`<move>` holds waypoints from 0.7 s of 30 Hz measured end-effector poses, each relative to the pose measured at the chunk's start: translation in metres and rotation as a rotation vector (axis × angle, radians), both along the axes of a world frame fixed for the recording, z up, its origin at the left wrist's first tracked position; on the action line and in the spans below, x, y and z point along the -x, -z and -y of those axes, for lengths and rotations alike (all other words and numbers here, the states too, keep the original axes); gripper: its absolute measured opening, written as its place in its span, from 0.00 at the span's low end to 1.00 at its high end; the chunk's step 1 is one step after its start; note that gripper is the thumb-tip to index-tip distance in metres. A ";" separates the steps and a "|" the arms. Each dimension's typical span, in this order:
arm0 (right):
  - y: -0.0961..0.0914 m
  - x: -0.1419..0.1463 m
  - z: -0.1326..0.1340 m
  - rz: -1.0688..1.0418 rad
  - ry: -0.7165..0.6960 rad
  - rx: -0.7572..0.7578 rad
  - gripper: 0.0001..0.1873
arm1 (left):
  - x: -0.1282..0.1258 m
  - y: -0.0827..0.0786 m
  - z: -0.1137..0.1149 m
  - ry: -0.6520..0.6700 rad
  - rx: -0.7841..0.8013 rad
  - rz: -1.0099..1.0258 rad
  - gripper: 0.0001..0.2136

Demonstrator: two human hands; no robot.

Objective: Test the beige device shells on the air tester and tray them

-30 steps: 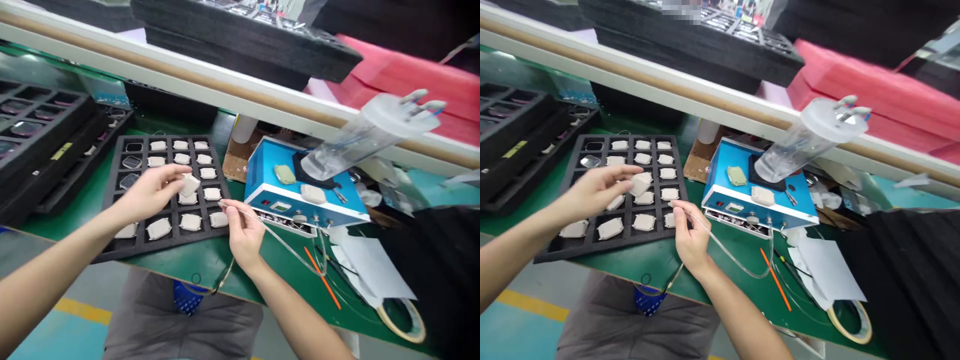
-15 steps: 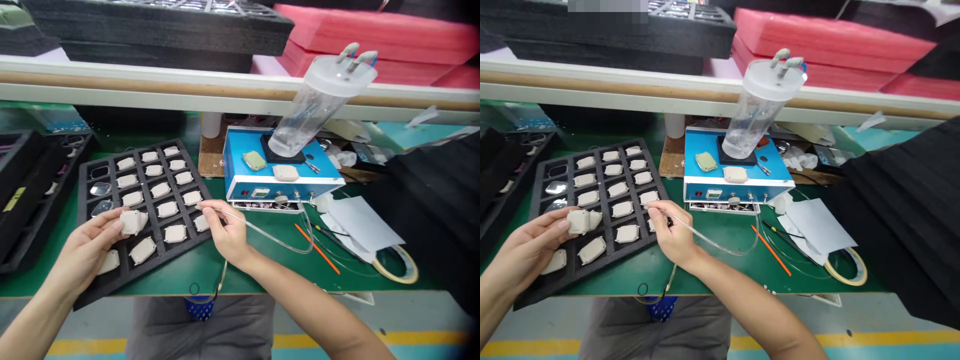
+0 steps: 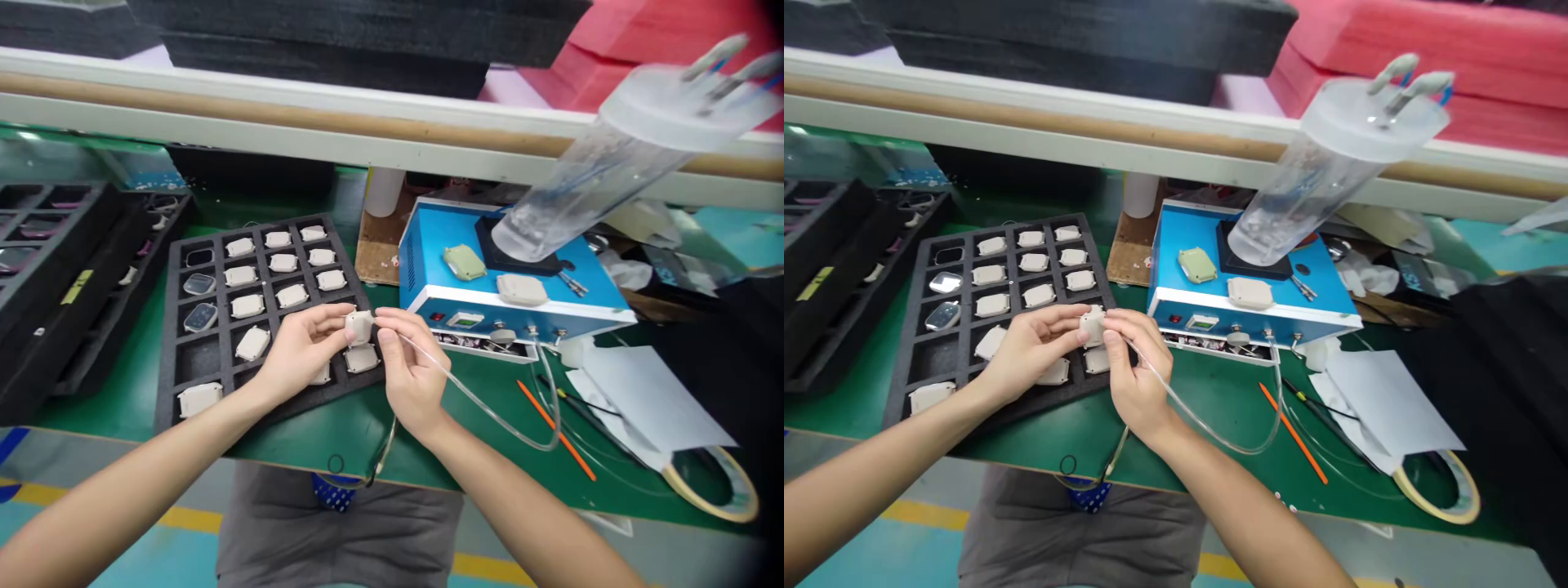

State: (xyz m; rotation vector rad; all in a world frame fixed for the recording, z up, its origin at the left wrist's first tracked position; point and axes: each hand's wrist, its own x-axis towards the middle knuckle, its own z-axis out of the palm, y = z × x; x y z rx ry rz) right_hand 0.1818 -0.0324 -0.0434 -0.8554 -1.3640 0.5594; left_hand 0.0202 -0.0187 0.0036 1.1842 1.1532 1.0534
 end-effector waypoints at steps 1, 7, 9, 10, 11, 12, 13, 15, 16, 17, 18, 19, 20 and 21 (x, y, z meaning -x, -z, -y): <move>0.000 0.000 0.000 0.008 -0.013 -0.002 0.08 | 0.002 0.002 0.001 0.001 0.001 0.012 0.25; 0.002 0.002 0.002 -0.018 -0.057 0.025 0.10 | 0.010 0.003 0.004 0.000 -0.003 0.084 0.22; 0.002 0.002 0.003 -0.023 -0.055 0.029 0.10 | 0.008 0.003 0.004 0.006 -0.001 0.095 0.22; 0.002 0.002 0.004 -0.023 -0.056 0.031 0.10 | 0.008 0.003 0.005 0.008 0.000 0.100 0.21; 0.002 0.002 0.004 -0.021 -0.058 0.032 0.10 | 0.007 0.003 0.005 0.009 -0.001 0.105 0.21; 0.002 0.002 0.005 -0.018 -0.060 0.033 0.10 | 0.007 0.003 0.006 0.009 -0.003 0.109 0.21; 0.002 0.002 0.005 -0.015 -0.060 0.033 0.11 | 0.007 0.003 0.006 0.009 -0.006 0.111 0.20; 0.001 0.001 0.006 -0.011 -0.054 0.033 0.11 | 0.007 0.003 0.007 0.012 -0.010 0.113 0.20; 0.001 0.001 0.006 -0.011 -0.052 0.032 0.11 | 0.008 0.003 0.008 0.017 -0.012 0.114 0.20; 0.001 0.001 0.006 -0.011 -0.050 0.031 0.11 | 0.008 0.002 0.008 0.019 -0.015 0.117 0.20; 0.000 0.001 0.006 -0.011 -0.049 0.031 0.11 | 0.008 0.002 0.008 0.021 -0.017 0.118 0.20; 0.000 0.001 0.005 -0.009 -0.048 0.031 0.11 | 0.009 0.002 0.008 0.022 -0.019 0.119 0.19; 0.001 0.001 0.005 -0.008 -0.047 0.032 0.11 | 0.009 0.002 0.008 0.022 -0.020 0.118 0.19; 0.001 0.001 0.005 -0.007 -0.048 0.032 0.10 | 0.009 0.002 0.008 0.021 -0.020 0.117 0.19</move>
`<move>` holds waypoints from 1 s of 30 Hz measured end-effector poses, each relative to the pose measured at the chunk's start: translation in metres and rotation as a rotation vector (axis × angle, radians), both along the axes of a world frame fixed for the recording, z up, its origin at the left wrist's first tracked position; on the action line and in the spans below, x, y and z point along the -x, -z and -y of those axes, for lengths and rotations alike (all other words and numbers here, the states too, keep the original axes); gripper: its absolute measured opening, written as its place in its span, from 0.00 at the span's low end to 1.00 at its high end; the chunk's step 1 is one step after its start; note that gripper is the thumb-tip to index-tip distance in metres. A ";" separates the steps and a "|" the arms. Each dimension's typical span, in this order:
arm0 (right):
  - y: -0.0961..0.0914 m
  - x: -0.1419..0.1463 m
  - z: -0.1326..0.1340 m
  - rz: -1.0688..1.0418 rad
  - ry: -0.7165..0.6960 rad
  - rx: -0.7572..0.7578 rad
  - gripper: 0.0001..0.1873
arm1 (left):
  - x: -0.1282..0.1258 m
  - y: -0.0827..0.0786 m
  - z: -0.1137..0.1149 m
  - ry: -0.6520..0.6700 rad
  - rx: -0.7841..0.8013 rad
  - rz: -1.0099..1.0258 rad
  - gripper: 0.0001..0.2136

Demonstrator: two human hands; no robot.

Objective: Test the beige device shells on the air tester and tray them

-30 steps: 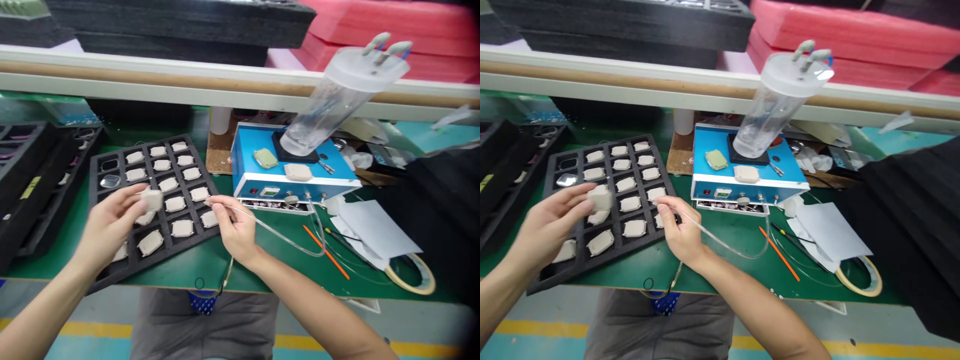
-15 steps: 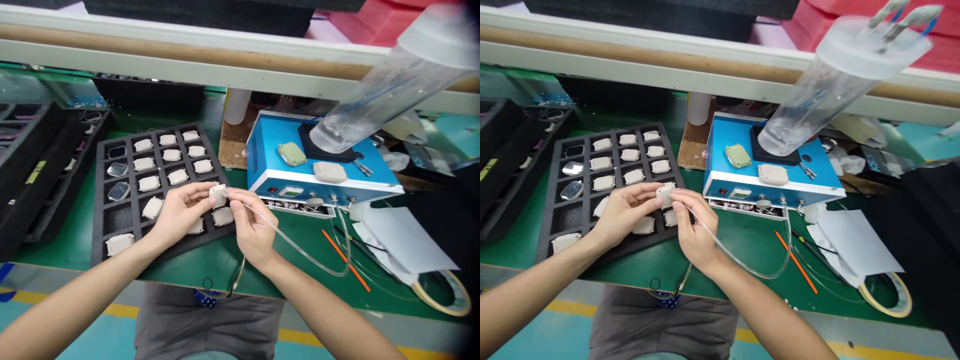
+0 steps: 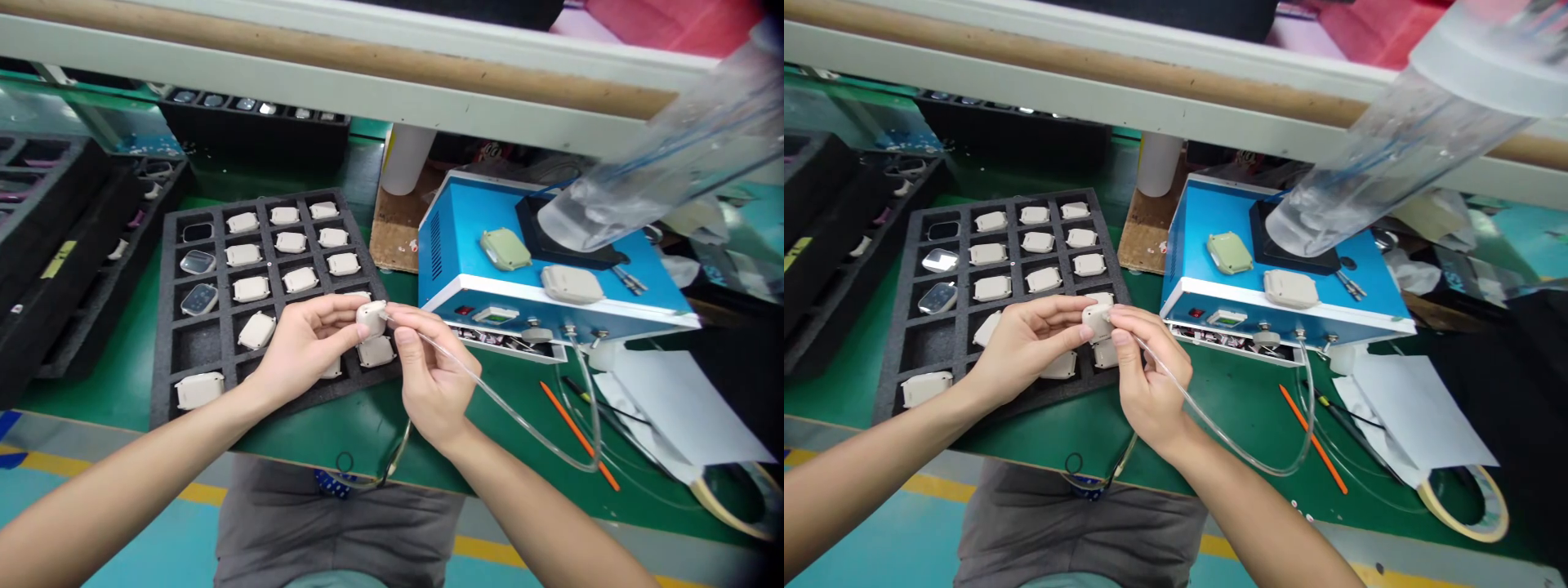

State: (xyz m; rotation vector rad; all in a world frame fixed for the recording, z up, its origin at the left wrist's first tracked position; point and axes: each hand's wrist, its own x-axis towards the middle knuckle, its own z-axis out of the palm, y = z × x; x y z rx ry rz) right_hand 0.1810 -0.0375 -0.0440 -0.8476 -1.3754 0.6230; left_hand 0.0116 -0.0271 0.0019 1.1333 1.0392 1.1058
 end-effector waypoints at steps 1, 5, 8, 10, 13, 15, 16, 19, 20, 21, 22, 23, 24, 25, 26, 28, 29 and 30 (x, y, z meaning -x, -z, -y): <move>0.000 0.000 0.000 0.000 -0.002 0.001 0.11 | 0.000 0.000 0.000 0.000 0.000 -0.001 0.19; 0.001 -0.001 0.000 -0.005 -0.014 0.001 0.11 | 0.000 -0.001 0.000 0.003 -0.005 0.003 0.19; 0.000 0.000 0.000 0.003 -0.016 0.000 0.11 | 0.000 -0.001 0.000 0.001 -0.003 0.006 0.19; 0.000 0.000 0.000 0.009 -0.016 -0.001 0.11 | 0.000 -0.001 0.001 -0.003 0.001 0.010 0.20; 0.000 -0.001 0.000 0.010 -0.017 -0.001 0.11 | 0.000 -0.001 0.001 -0.014 0.001 0.008 0.21; 0.000 -0.001 0.000 0.008 -0.021 -0.002 0.11 | 0.000 -0.001 0.002 -0.019 -0.001 -0.004 0.21; 0.000 -0.001 0.000 0.006 -0.023 -0.001 0.11 | 0.000 -0.002 0.002 -0.019 -0.001 -0.012 0.21; 0.000 0.000 0.001 0.001 -0.031 0.007 0.11 | 0.000 -0.003 0.002 -0.017 0.002 -0.042 0.21; 0.000 0.000 0.001 -0.001 -0.033 0.010 0.11 | 0.000 -0.003 0.002 -0.019 0.003 -0.052 0.21; 0.000 0.000 0.001 -0.002 -0.034 0.012 0.11 | 0.000 -0.003 0.002 -0.020 0.005 -0.061 0.21; 0.000 0.000 0.001 -0.002 -0.035 0.014 0.11 | 0.000 -0.003 0.002 -0.022 0.005 -0.068 0.22; 0.000 0.000 0.001 0.000 -0.035 0.017 0.11 | 0.000 -0.004 0.001 -0.022 0.004 -0.072 0.22; 0.000 0.000 0.001 0.003 -0.034 0.020 0.11 | 0.000 -0.004 0.001 -0.022 0.002 -0.076 0.22; 0.000 0.000 0.001 0.007 -0.033 0.021 0.10 | 0.000 -0.004 0.001 -0.022 0.000 -0.079 0.21; 0.000 0.000 0.001 0.011 -0.031 0.021 0.10 | 0.000 -0.004 0.001 -0.021 -0.001 -0.082 0.21; -0.001 0.000 0.000 0.015 -0.026 0.013 0.10 | 0.000 -0.005 0.001 -0.020 0.000 -0.084 0.21; -0.001 0.000 0.000 0.012 -0.024 0.008 0.10 | 0.000 -0.006 0.000 -0.018 0.001 -0.083 0.21; -0.001 0.000 0.000 0.008 -0.025 0.002 0.10 | 0.000 -0.006 0.000 -0.019 0.001 -0.082 0.21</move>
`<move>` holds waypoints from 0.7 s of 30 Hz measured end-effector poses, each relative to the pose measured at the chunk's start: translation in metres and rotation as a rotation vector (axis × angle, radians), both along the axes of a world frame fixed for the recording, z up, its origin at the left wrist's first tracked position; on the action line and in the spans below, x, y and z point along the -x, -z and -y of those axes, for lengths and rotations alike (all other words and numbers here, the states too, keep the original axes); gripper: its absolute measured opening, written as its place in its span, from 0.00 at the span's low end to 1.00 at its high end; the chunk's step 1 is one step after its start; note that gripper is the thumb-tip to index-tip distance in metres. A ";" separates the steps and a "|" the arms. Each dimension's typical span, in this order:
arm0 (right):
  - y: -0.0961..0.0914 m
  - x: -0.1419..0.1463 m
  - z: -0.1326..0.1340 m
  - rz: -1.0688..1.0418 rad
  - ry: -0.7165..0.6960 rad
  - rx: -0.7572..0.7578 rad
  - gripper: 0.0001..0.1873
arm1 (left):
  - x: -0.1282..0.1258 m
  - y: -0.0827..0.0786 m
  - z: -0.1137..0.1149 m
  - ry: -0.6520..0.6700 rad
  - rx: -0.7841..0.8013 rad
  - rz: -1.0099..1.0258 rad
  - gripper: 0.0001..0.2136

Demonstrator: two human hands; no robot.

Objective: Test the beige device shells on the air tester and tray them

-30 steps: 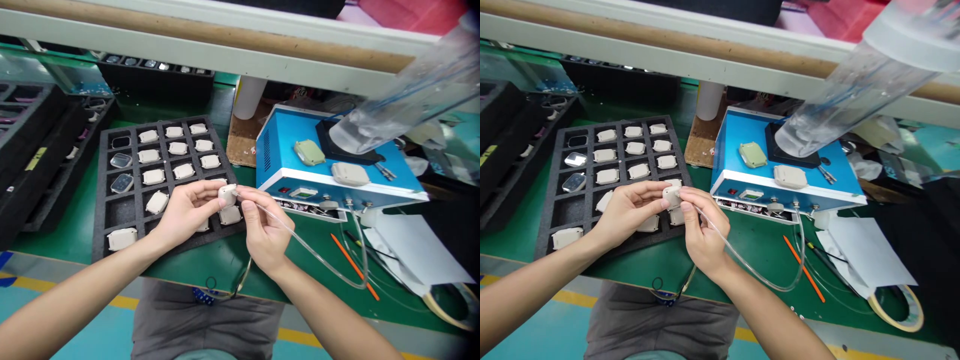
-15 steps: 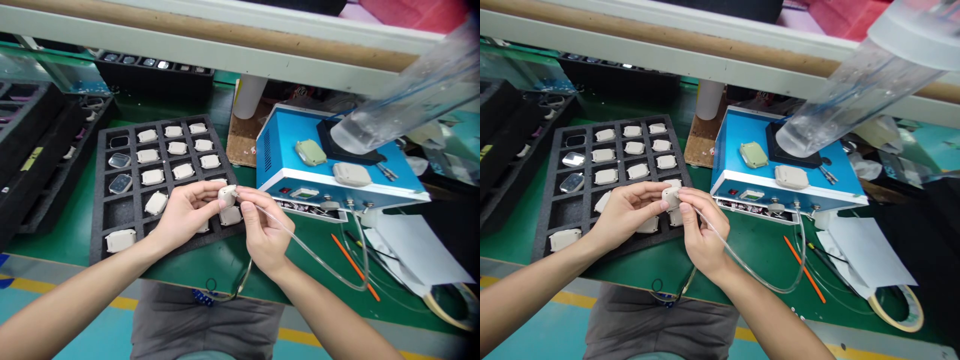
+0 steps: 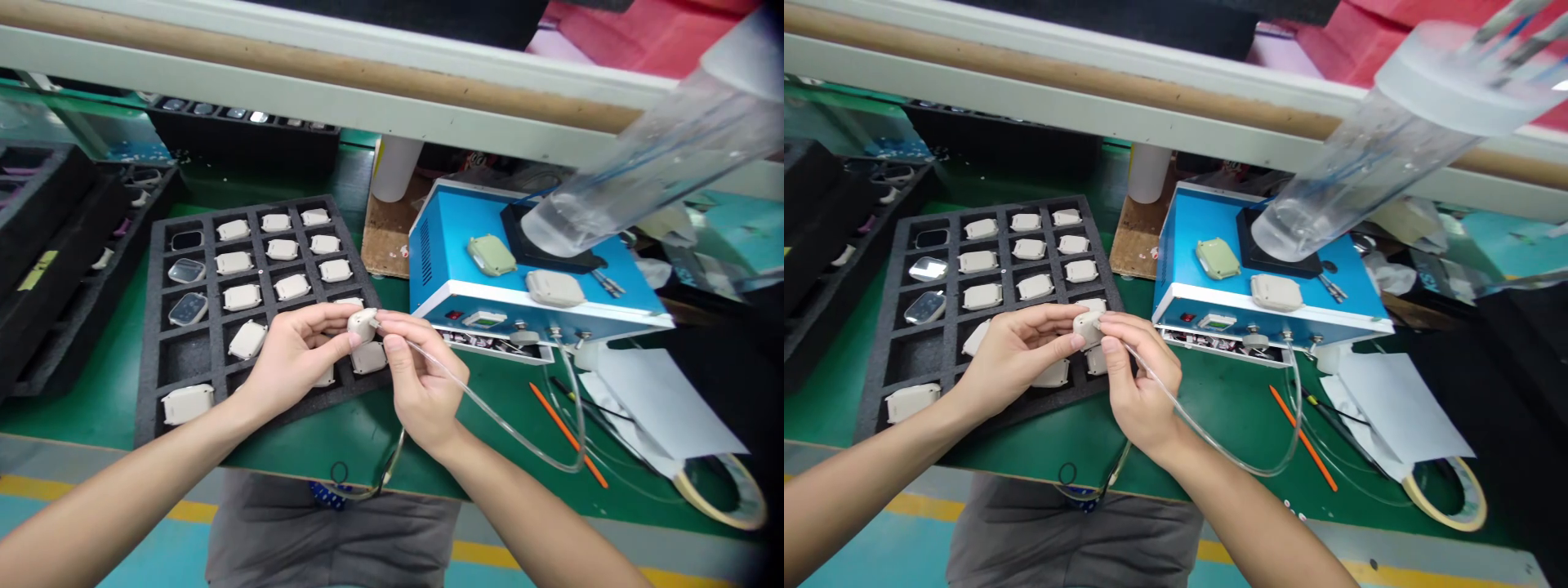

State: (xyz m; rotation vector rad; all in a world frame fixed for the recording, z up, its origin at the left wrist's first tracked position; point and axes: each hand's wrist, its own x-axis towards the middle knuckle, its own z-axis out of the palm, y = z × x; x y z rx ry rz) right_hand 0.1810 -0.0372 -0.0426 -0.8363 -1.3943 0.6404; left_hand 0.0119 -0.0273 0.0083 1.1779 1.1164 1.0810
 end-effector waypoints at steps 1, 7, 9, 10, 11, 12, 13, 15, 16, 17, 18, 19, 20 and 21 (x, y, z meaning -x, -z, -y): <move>0.000 0.000 0.000 -0.005 -0.002 -0.006 0.10 | 0.000 -0.001 0.000 -0.002 -0.001 0.000 0.21; 0.001 0.001 -0.004 -0.002 -0.006 -0.025 0.10 | 0.001 -0.002 -0.002 -0.030 -0.003 -0.032 0.19; 0.000 0.001 -0.005 0.016 0.009 -0.024 0.09 | 0.001 -0.002 -0.002 -0.030 -0.005 -0.032 0.19; 0.000 0.001 -0.005 0.024 0.015 -0.020 0.09 | 0.001 -0.002 -0.002 -0.029 -0.006 -0.033 0.19; 0.000 0.001 -0.005 0.028 0.018 -0.015 0.08 | 0.001 -0.002 -0.002 -0.029 -0.005 -0.036 0.19; 0.000 0.001 -0.005 0.028 0.017 -0.013 0.08 | 0.001 -0.002 -0.002 -0.029 -0.005 -0.039 0.19; 0.000 0.001 -0.005 0.024 0.014 -0.014 0.08 | 0.002 -0.002 -0.002 -0.028 -0.003 -0.042 0.19; -0.001 0.002 -0.005 0.011 0.007 -0.018 0.08 | 0.002 -0.002 -0.002 -0.029 -0.004 -0.044 0.19; -0.001 0.002 -0.005 0.008 0.005 -0.019 0.09 | 0.002 -0.002 -0.002 -0.029 -0.006 -0.047 0.19; -0.001 0.002 -0.005 0.008 0.007 -0.018 0.09 | 0.002 -0.002 -0.002 -0.030 -0.007 -0.051 0.19; -0.001 0.002 -0.005 0.011 0.008 -0.016 0.09 | 0.002 -0.002 -0.002 -0.029 -0.009 -0.055 0.19; -0.001 0.002 -0.005 0.015 0.011 -0.014 0.09 | 0.002 -0.002 -0.002 -0.029 -0.012 -0.058 0.19; -0.002 0.002 -0.005 0.018 0.013 -0.012 0.08 | 0.002 -0.002 -0.002 -0.028 -0.015 -0.059 0.19; -0.002 0.003 -0.005 0.018 0.014 -0.011 0.08 | 0.002 -0.002 -0.002 -0.026 -0.016 -0.060 0.19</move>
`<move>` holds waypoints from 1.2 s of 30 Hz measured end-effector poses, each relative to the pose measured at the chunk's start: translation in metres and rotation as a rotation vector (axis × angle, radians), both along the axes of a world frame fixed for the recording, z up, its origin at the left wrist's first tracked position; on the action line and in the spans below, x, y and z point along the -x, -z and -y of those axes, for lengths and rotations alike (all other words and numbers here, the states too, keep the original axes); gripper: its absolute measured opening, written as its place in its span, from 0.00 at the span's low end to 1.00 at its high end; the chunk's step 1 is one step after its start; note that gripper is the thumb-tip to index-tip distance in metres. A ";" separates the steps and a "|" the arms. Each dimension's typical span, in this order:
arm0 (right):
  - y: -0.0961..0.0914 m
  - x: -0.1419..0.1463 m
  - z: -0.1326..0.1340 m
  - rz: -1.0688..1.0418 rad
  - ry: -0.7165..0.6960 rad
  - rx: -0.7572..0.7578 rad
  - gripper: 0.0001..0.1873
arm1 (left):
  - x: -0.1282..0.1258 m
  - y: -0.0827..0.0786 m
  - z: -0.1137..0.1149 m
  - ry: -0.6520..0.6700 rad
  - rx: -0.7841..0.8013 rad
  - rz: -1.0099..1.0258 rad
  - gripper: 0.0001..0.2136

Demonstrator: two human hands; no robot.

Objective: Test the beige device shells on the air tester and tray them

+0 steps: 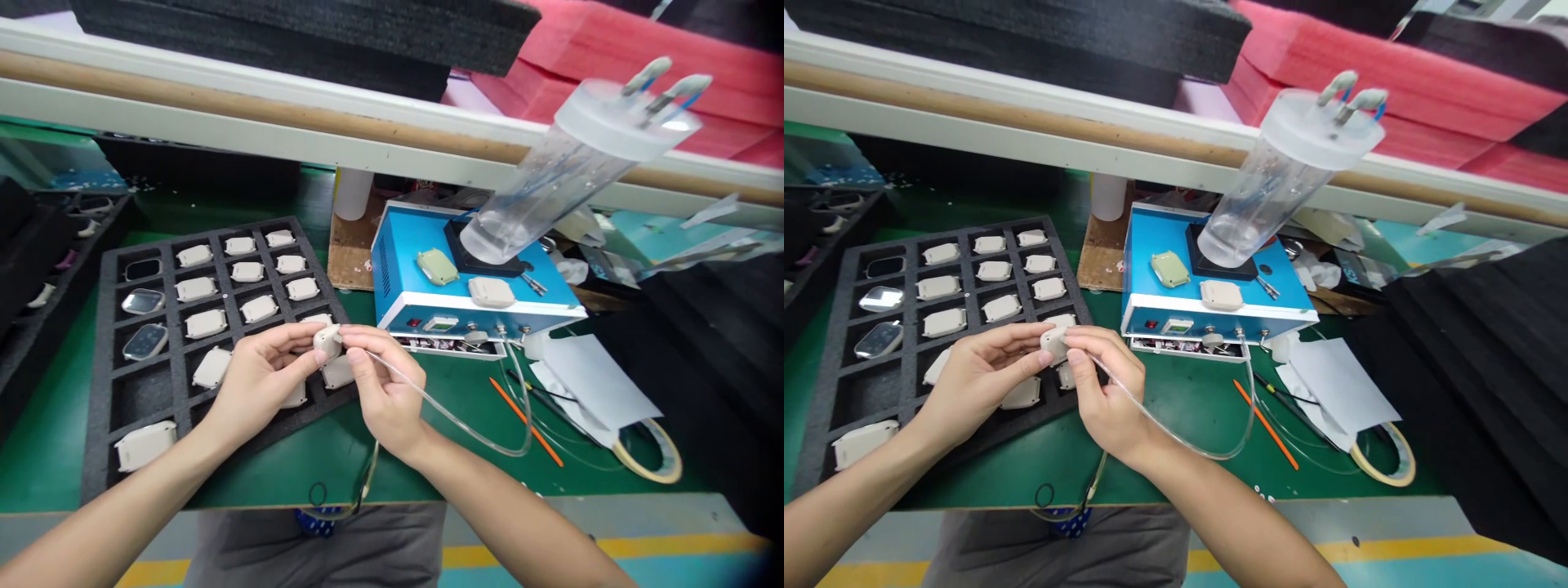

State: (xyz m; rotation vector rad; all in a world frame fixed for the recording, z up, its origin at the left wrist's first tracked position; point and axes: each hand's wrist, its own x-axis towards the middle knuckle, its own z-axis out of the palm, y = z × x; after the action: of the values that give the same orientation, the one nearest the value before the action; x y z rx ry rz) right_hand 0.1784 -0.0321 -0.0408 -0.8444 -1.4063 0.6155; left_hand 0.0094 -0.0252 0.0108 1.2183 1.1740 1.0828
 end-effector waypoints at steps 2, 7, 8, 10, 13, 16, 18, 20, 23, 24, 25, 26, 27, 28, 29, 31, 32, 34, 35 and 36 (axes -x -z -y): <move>0.000 0.000 0.000 -0.002 0.000 0.002 0.08 | 0.000 0.000 0.000 0.002 -0.001 0.001 0.20; 0.000 0.000 0.000 -0.004 -0.005 0.003 0.09 | 0.001 0.001 0.000 0.005 -0.002 -0.006 0.20; 0.000 0.000 0.000 -0.005 -0.007 0.001 0.09 | 0.001 0.001 0.000 0.003 -0.004 -0.010 0.20; 0.000 0.000 0.000 -0.005 -0.009 0.000 0.09 | 0.002 0.002 0.000 -0.002 -0.008 -0.024 0.20; 0.000 0.000 0.000 -0.004 -0.011 0.005 0.09 | 0.002 0.002 0.000 -0.006 -0.012 -0.051 0.21; 0.000 0.000 0.000 -0.009 -0.009 0.007 0.08 | 0.003 0.002 0.000 -0.007 -0.015 -0.059 0.21; 0.000 0.000 0.000 -0.011 -0.008 0.005 0.08 | 0.003 0.002 0.000 -0.005 -0.017 -0.054 0.21; 0.000 0.000 0.000 -0.010 -0.012 0.002 0.08 | 0.002 0.002 0.000 -0.002 -0.016 -0.048 0.21; 0.000 0.000 0.000 -0.013 -0.018 -0.003 0.09 | 0.003 0.002 0.000 -0.001 -0.010 -0.043 0.20; 0.000 0.000 0.000 -0.014 -0.019 -0.004 0.09 | 0.003 0.002 0.000 -0.002 -0.010 -0.042 0.20; 0.000 0.000 0.000 -0.014 -0.018 -0.004 0.09 | 0.003 0.002 0.000 -0.002 -0.009 -0.039 0.20; 0.000 0.000 0.000 -0.012 -0.015 -0.003 0.09 | 0.003 0.002 0.000 -0.002 -0.008 -0.036 0.20; 0.000 0.000 0.000 -0.007 -0.012 -0.001 0.09 | 0.003 0.002 0.000 -0.002 -0.007 -0.031 0.20; 0.000 0.000 0.000 -0.002 -0.007 0.003 0.09 | 0.002 0.001 0.000 -0.001 -0.005 -0.026 0.20; -0.001 0.000 0.000 0.003 -0.003 0.006 0.09 | 0.002 0.001 0.000 0.001 -0.002 -0.021 0.20; -0.001 0.000 0.000 0.005 -0.001 0.007 0.09 | 0.001 0.000 0.000 0.003 0.001 -0.011 0.19; 0.000 0.000 0.000 0.003 -0.003 0.007 0.09 | 0.001 0.000 0.000 0.003 0.001 -0.007 0.19; 0.000 0.000 0.000 -0.002 -0.009 0.007 0.09 | 0.001 0.001 0.000 0.002 0.000 -0.006 0.19; 0.000 0.000 0.000 -0.006 -0.012 0.006 0.09 | 0.001 0.001 0.000 0.002 -0.001 -0.007 0.20; 0.000 0.000 0.001 -0.010 -0.016 0.005 0.09 | 0.001 0.001 0.000 0.003 -0.002 -0.009 0.20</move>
State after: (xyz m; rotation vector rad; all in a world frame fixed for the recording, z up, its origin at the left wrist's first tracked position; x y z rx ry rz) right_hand 0.1786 -0.0327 -0.0412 -0.8339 -1.4045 0.6355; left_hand 0.0082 -0.0254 0.0099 1.2273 1.1784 1.0773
